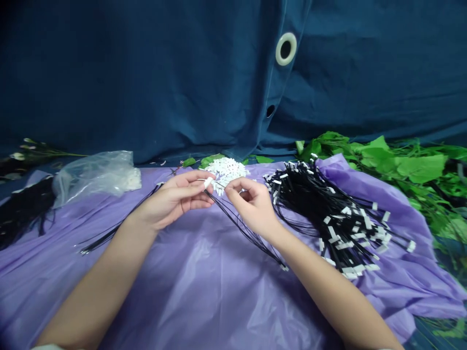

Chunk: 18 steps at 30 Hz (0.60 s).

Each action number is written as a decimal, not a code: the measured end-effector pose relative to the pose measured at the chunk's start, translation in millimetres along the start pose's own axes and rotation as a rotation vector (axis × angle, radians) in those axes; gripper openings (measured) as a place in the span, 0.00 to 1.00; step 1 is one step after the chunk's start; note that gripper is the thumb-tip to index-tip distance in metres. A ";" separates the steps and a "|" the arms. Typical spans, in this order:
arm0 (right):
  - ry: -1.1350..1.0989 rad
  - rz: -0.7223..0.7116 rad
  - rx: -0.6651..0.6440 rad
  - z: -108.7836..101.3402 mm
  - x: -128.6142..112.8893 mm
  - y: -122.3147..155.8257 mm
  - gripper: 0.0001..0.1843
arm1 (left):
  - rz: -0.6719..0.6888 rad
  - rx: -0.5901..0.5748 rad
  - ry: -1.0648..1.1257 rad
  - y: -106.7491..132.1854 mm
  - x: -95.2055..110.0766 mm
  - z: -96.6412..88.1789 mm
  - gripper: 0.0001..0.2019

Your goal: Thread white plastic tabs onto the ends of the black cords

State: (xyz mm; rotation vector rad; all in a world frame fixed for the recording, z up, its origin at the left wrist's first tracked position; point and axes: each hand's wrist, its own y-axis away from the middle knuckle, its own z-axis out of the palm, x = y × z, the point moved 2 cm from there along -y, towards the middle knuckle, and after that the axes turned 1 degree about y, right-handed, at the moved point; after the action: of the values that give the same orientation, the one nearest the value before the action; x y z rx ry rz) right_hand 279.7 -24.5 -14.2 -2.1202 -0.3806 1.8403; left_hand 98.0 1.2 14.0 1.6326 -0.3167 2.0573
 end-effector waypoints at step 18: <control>0.122 -0.071 0.030 0.0 -4.4 4.1 0.08 | -0.045 -0.049 0.048 2.4 -0.5 4.1 0.11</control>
State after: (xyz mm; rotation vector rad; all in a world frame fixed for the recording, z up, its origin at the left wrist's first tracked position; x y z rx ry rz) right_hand 279.1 -30.0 -11.8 -2.1569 -0.3916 1.6579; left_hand 100.3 -2.9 14.9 1.5454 -0.3090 2.0358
